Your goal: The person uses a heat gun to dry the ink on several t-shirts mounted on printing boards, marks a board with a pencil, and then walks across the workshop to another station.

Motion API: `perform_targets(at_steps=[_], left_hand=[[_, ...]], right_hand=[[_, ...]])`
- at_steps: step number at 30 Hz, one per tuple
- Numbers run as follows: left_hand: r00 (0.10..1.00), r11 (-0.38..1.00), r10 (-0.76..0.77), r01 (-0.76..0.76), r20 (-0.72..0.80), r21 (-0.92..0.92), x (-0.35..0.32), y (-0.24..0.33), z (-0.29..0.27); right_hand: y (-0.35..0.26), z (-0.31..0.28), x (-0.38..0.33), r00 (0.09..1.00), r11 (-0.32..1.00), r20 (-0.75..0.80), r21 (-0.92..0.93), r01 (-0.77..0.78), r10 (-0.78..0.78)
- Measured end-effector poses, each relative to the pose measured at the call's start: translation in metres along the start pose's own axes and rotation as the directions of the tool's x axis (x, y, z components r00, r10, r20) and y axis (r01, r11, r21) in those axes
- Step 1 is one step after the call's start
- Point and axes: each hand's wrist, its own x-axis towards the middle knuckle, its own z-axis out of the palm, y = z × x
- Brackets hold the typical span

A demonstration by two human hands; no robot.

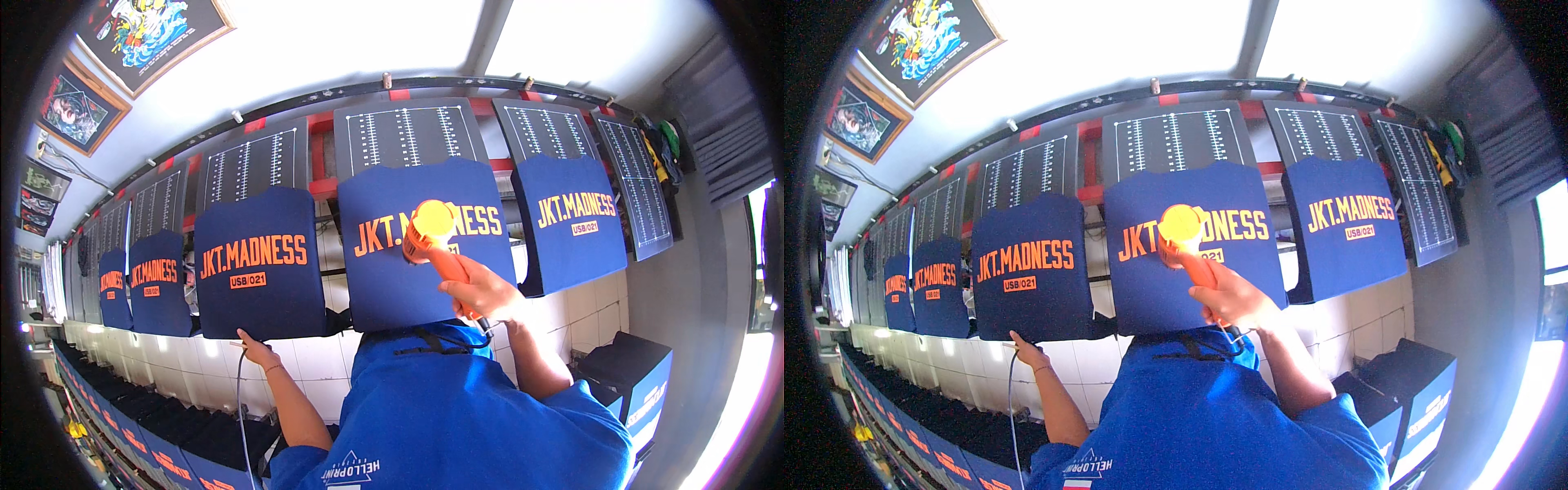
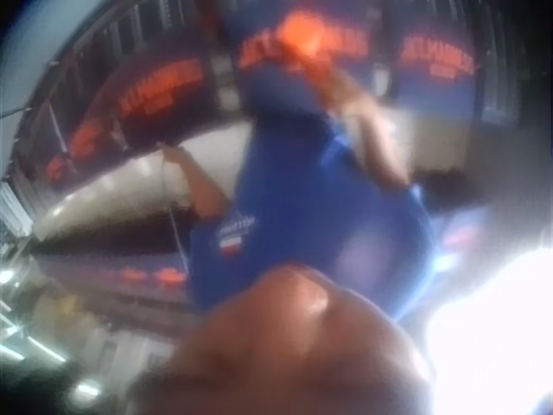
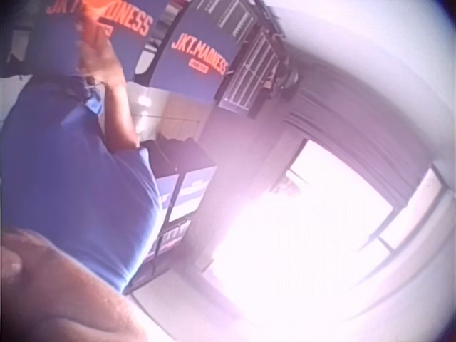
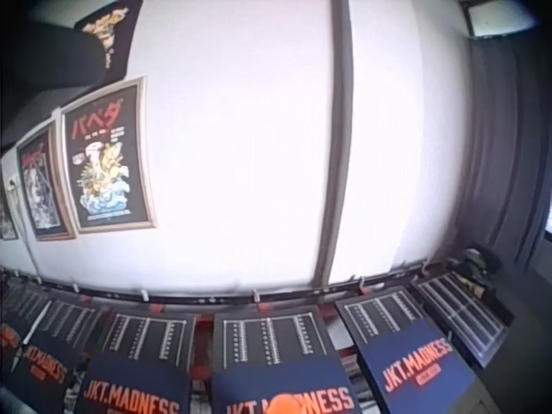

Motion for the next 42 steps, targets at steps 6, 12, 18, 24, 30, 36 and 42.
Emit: perform_targets(at_steps=[6, 12, 18, 24, 30, 36, 42], left_hand=[[1.0, 1.0, 0.023, -0.023, -0.006, -0.011, -0.002, -0.002, 0.003], [1.0, 0.999, 0.015, -0.016, 0.023, 0.028, 0.007, -0.007, -0.003], [1.0, 1.0, 0.003, -0.003, 0.005, 0.02, -0.001, -0.003, 0.001], [0.999, 0.998, 0.04, -0.041, 0.025, 0.053, -0.006, 0.003, 0.0], [0.997, 0.996, 0.071, -0.07, -0.023, 0.063, -0.002, 0.0, 0.001], [0.993, 0.993, 0.112, -0.11, -0.034, 0.045, -0.002, -0.003, 0.003], [0.992, 0.992, 0.122, -0.122, -0.009, 0.027, -0.001, -0.005, 0.003]], right_hand=[[0.01, -0.001, -0.005, 1.0, 1.0, -0.023, 0.01, 0.002, -0.001], [0.017, -0.006, -0.005, 0.996, 1.0, -0.089, 0.003, -0.007, 0.007], [0.029, -0.015, -0.007, 0.995, 0.999, -0.097, -0.031, 0.023, -0.026], [0.024, -0.021, -0.017, 0.995, 1.0, -0.097, -0.019, -0.004, 0.002], [0.027, -0.03, -0.021, 0.995, 1.0, -0.096, -0.007, -0.007, 0.007], [0.032, -0.035, -0.025, 0.991, 1.0, -0.131, -0.009, 0.015, -0.016], [0.038, -0.039, -0.029, 0.981, 1.0, -0.19, -0.015, 0.018, -0.02]])
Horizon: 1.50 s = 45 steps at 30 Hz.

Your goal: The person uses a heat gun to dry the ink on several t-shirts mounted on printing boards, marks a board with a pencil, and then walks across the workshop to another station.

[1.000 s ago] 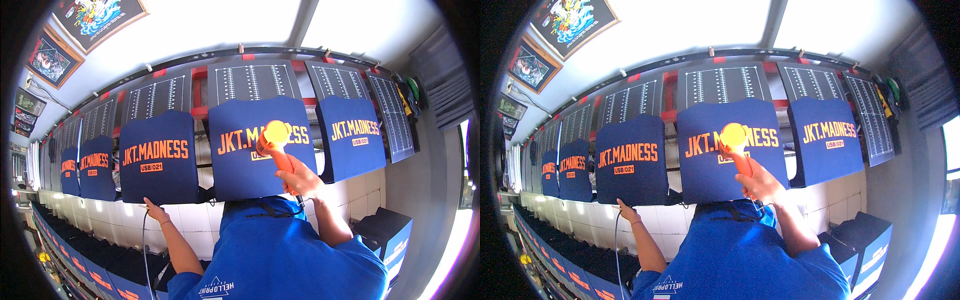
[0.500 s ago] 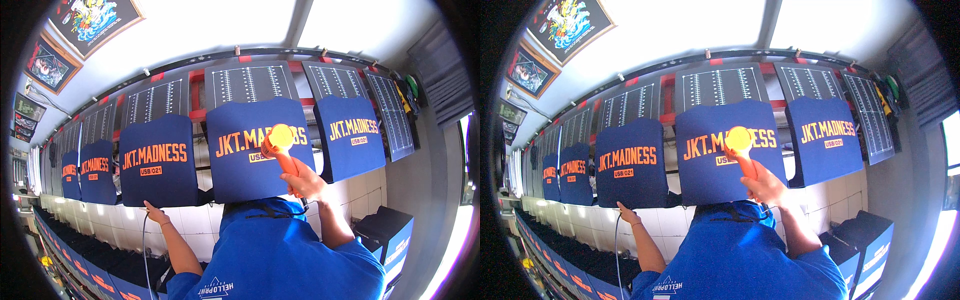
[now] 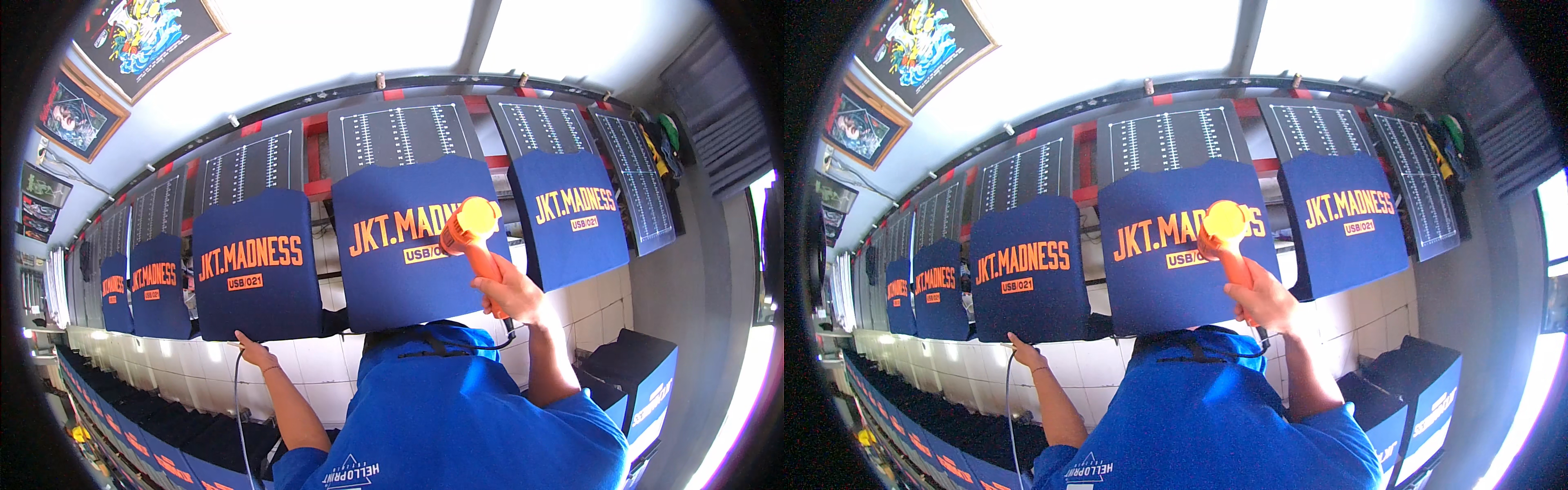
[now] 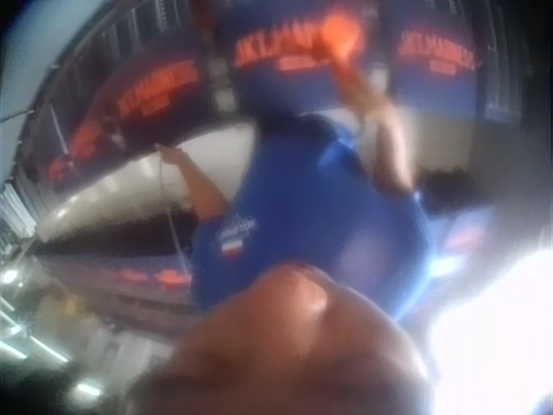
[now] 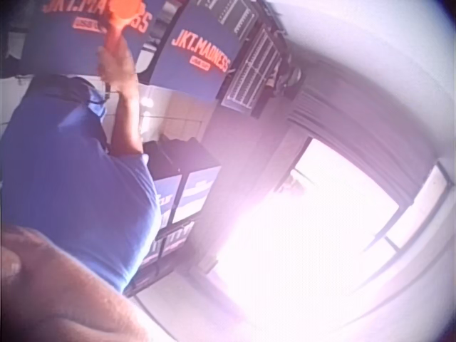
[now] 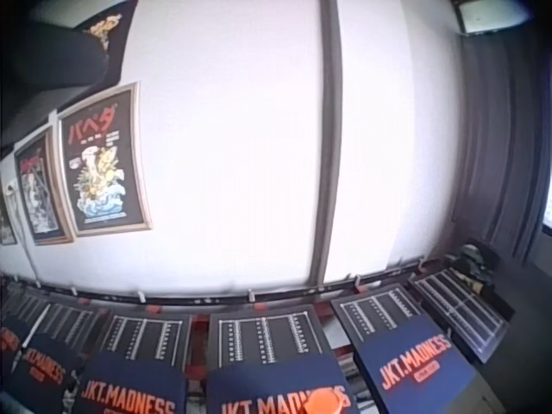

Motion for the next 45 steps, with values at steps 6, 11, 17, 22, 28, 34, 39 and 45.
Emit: perform_targets(at_steps=[6, 11, 17, 22, 28, 34, 39, 45], left_hand=[[0.998, 0.998, -0.063, 0.063, -0.004, 0.007, -0.007, 0.004, -0.001], [0.997, 0.997, -0.068, 0.069, -0.024, 0.024, 0.011, -0.015, -0.021], [0.99, 0.99, -0.122, 0.116, -0.072, -0.082, 0.061, -0.005, -0.043], [0.977, 0.991, -0.125, 0.114, -0.174, -0.071, 0.136, 0.018, -0.052], [0.976, 0.991, -0.111, 0.095, -0.19, -0.092, 0.263, 0.044, -0.067], [0.983, 0.995, -0.101, 0.102, -0.152, -0.006, 0.37, 0.066, -0.077], [0.959, 0.987, -0.05, 0.091, -0.277, 0.136, 0.431, 0.061, -0.082], [0.953, 0.98, -0.091, 0.138, -0.29, 0.144, 0.438, 0.059, -0.07]], right_hand=[[0.006, -0.005, -0.006, 0.999, 0.999, -0.033, 0.033, -0.005, 0.006], [0.005, 0.003, -0.011, 0.995, 0.998, -0.098, 0.062, -0.007, 0.013], [0.001, 0.043, 0.003, 0.999, 0.988, -0.025, 0.149, 0.038, -0.035], [-0.038, 0.124, 0.03, 0.993, 0.987, 0.098, 0.15, 0.051, -0.066], [-0.095, 0.239, 0.063, 0.979, 0.983, 0.191, 0.178, 0.034, -0.068], [-0.127, 0.324, 0.091, 0.997, 0.995, -0.062, 0.089, 0.052, -0.047], [-0.147, 0.356, 0.095, 0.975, 0.993, -0.22, 0.108, 0.041, -0.017], [-0.153, 0.373, 0.093, 0.95, 0.996, -0.311, 0.069, 0.049, -0.025]])
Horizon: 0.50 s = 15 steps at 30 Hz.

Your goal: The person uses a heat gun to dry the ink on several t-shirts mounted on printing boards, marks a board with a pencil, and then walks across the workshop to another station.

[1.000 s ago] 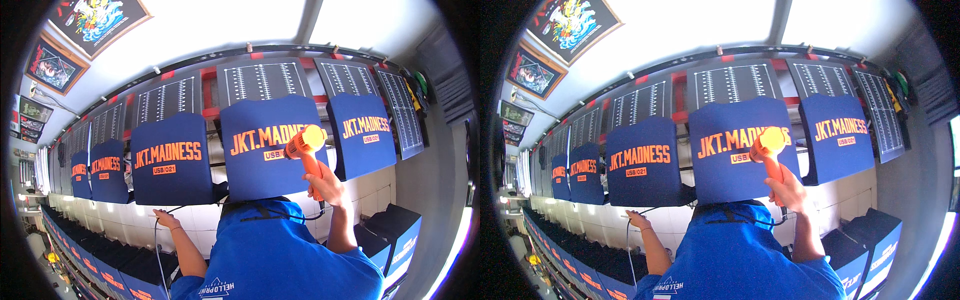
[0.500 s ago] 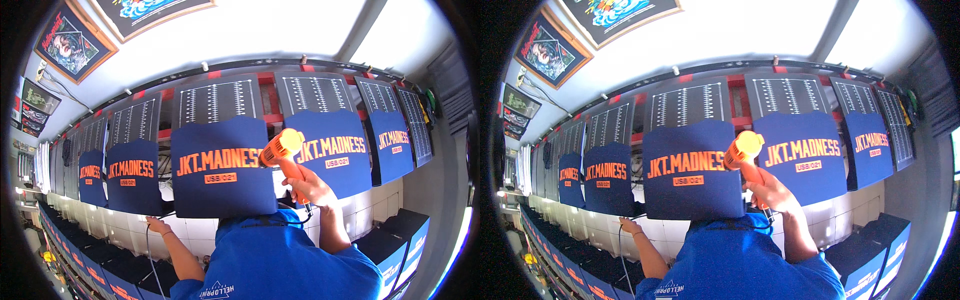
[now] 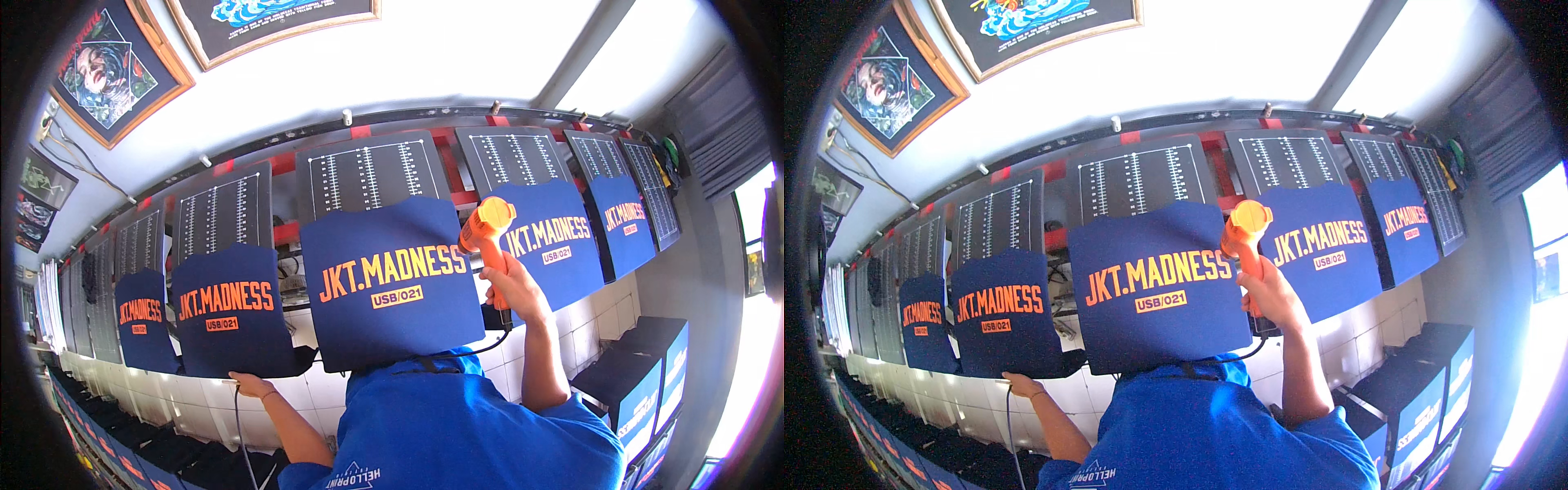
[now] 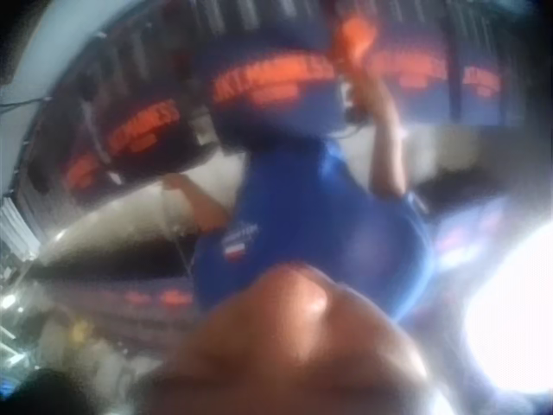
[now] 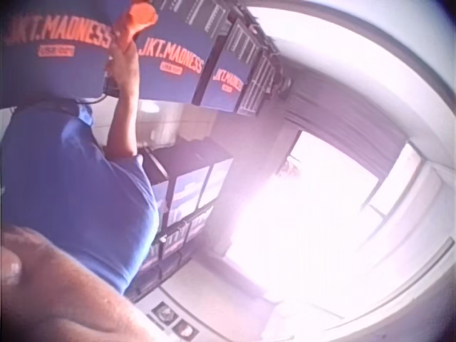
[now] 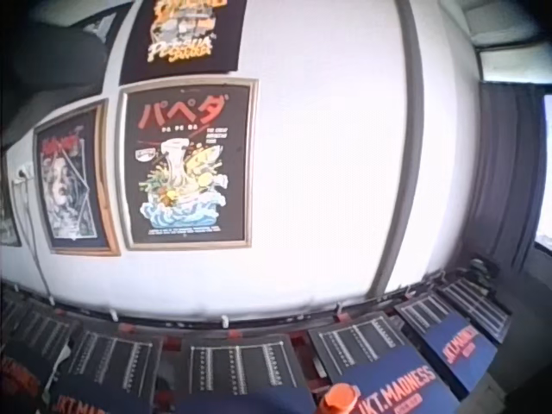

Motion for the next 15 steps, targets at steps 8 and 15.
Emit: perform_targets(at_steps=[8, 15], left_hand=[[0.999, 0.999, 0.032, -0.032, 0.022, -0.007, 0.003, -0.003, 0.002], [0.997, 0.992, 0.071, -0.066, -0.044, 0.105, 0.005, -0.005, 0.001]], right_hand=[[0.004, 0.005, 0.003, 1.0, 1.0, 0.002, -0.01, 0.013, -0.013], [0.008, -0.001, 0.007, 0.998, 0.999, 0.07, -0.037, -0.003, 0.005]])
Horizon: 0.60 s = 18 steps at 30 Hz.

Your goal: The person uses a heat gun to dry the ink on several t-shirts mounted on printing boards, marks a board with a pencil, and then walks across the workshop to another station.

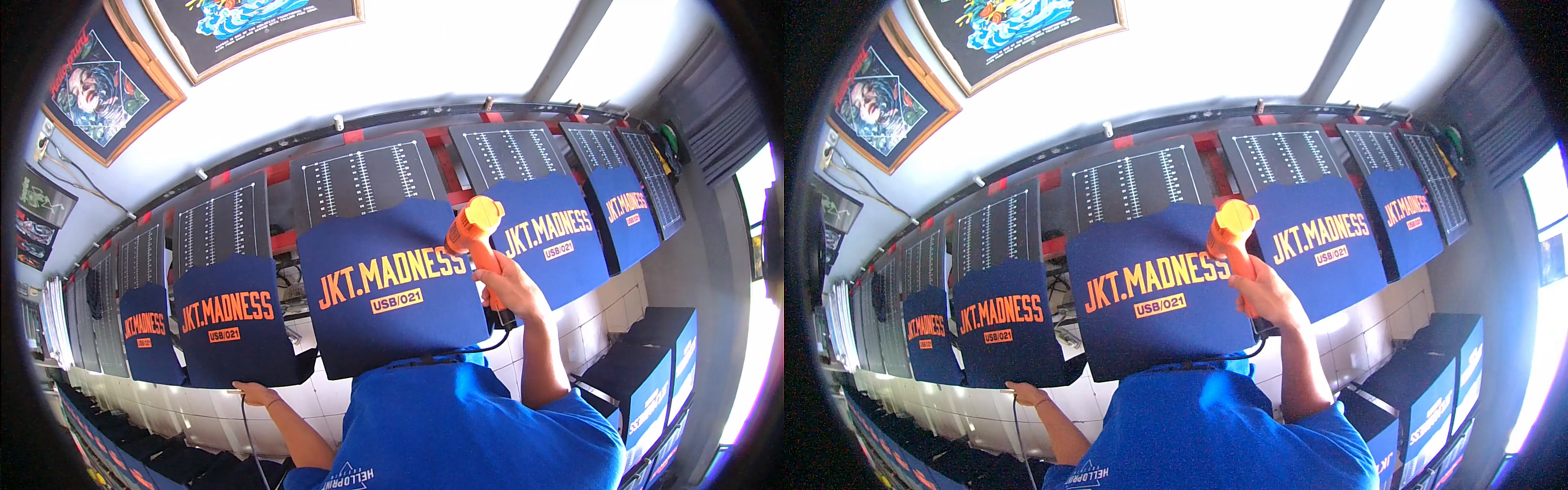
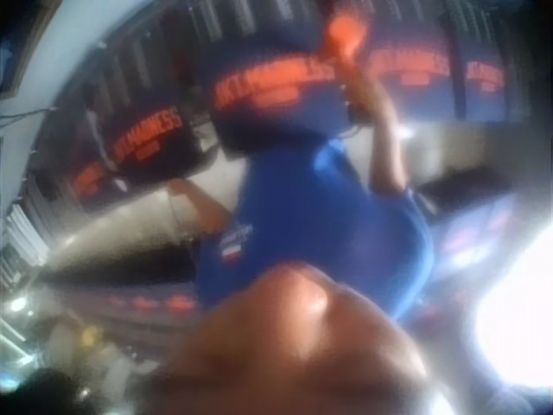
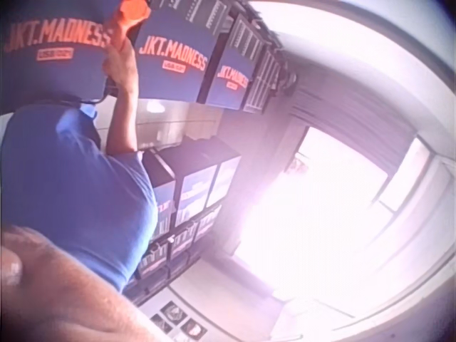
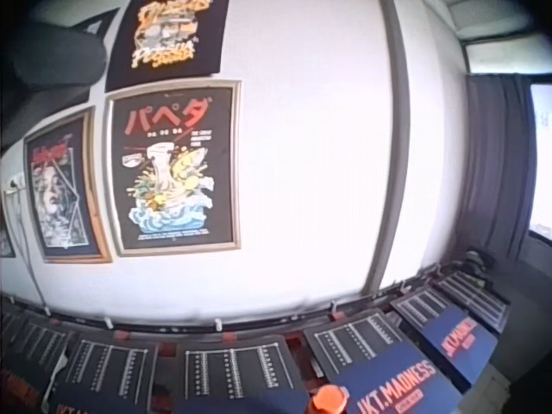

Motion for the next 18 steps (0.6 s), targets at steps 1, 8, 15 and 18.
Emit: perform_targets(at_steps=[1, 8, 15, 18], left_hand=[[1.0, 1.0, 0.003, -0.003, 0.003, -0.002, 0.001, -0.001, -0.001], [0.999, 0.999, 0.018, -0.016, 0.049, -0.041, -0.002, -0.002, -0.002], [0.996, 0.986, 0.084, -0.088, 0.034, 0.139, 0.001, -0.001, -0.003], [0.996, 0.997, 0.078, -0.078, 0.048, 0.013, 0.004, -0.006, 0.001]], right_hand=[[-0.001, -0.002, 0.0, 1.0, 1.0, 0.028, -0.01, -0.006, 0.006], [0.001, -0.005, -0.021, 0.999, 0.999, 0.002, -0.015, -0.049, 0.049], [0.016, -0.01, -0.035, 0.999, 0.996, -0.022, 0.088, -0.032, 0.034], [0.018, -0.008, -0.041, 0.998, 0.995, -0.039, 0.082, -0.048, 0.051]])
